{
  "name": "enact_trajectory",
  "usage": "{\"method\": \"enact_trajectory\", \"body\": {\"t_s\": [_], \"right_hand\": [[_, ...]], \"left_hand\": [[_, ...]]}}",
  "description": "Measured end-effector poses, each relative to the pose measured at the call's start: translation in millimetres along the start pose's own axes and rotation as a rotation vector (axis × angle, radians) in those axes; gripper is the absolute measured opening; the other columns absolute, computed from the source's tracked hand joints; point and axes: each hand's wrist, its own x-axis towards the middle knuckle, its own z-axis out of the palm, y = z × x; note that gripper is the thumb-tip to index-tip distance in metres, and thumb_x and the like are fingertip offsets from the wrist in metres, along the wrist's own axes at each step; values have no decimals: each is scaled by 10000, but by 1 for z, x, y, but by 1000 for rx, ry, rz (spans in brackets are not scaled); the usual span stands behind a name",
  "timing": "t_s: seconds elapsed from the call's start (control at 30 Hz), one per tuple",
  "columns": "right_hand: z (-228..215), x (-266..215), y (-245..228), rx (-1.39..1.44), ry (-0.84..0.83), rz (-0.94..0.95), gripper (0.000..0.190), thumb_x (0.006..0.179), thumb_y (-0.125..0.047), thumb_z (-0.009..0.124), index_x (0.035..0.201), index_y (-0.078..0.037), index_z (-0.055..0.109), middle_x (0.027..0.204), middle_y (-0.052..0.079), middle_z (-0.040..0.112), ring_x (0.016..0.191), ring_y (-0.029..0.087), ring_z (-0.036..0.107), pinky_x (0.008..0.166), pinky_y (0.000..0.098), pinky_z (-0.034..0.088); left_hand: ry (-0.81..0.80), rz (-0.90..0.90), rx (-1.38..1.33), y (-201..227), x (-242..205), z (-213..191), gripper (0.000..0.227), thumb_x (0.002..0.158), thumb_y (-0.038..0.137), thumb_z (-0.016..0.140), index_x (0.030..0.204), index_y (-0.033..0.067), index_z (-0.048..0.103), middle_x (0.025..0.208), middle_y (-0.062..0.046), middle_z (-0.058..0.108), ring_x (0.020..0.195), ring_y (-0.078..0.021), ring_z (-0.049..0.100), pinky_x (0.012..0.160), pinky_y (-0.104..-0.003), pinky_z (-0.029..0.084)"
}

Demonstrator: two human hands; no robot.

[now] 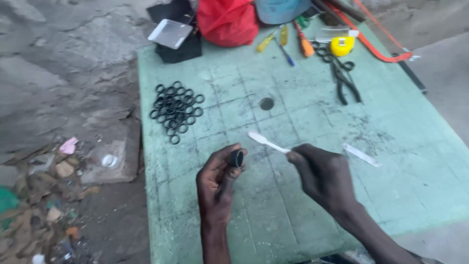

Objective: The person is organizing small black rubber rings by picking them up from a table and placing them into a red fabric bag, occasionally using a small plastic strip to assist.

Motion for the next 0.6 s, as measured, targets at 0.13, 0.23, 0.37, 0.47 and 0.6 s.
{"method": "enact_trajectory", "body": {"t_s": [0.13,0.23,0.37,0.47,0.6], "right_hand": [[2,-4,-6,129,-131,-51,225,976,-268,608,855,-112,717,529,-42,505,427,94,385,399,308,318],[8,-8,-7,130,-180,-19,249,981,-297,600,853,-117,716,546,-31,562,420,111,411,392,318,337],[9,-11,-7,80,-145,88,291,1001,-314,559,821,-140,708,448,-47,489,354,94,367,342,326,265],[20,-17,34,-126,-476,433,389,1045,-338,557,760,-163,756,472,-43,634,308,78,475,278,222,351],[4,-21,23,154,-402,410,429,954,-430,593,724,-143,813,466,-7,567,402,115,375,419,304,262]], "left_hand": [[-61,-62,-44,15,0,-2,561,918,341,681,1353,-7,623,1290,-171,731,1188,-237,706,973,-369,605],[-71,-59,-1,7,-2,10,504,964,333,621,1351,12,631,1217,-162,764,1036,-174,695,906,-320,580],[167,-20,210,-10,-3,20,351,977,186,608,1288,59,708,1103,-91,816,850,-153,748,713,-289,648],[301,35,54,3,-4,19,335,942,155,618,1225,4,712,1091,-136,813,813,-173,729,699,-315,625],[242,47,-95,4,4,19,483,965,357,617,1312,22,636,1266,-208,753,1064,-263,734,838,-318,566]]}}
